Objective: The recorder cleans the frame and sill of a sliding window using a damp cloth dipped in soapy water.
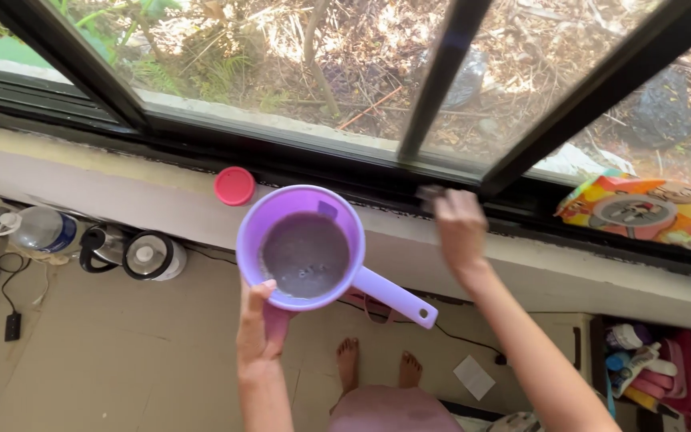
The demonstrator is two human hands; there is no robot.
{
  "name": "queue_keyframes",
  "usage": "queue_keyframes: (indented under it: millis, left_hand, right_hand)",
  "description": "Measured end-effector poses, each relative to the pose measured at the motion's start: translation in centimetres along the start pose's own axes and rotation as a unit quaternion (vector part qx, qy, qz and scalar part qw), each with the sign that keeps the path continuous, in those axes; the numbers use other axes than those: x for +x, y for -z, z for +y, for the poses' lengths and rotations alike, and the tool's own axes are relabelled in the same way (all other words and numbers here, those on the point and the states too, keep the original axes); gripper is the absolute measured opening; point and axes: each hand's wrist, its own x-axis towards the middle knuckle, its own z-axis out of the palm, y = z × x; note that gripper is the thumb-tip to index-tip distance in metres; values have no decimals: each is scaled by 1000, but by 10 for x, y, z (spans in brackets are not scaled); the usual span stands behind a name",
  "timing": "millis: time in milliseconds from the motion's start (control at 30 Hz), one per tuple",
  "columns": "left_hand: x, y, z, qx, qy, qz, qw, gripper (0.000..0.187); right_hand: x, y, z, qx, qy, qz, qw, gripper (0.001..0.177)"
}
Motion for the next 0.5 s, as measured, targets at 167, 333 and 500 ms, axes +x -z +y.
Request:
queue_keyframes:
  millis: [167,333,500]
  left_hand:
    - [7,-14,0,-9,5,-30,999,90]
    - [12,-5,-3,-14,-44,-44,998,93]
    - [5,21,-4,-25,-11,20,999,91]
  right_hand:
    - [-14,-17,7,-62,10,-21,998,7]
    - [9,-46,-38,-106,20,-27,994,4]
    - [77,-58,-125,45,170,48,983,16]
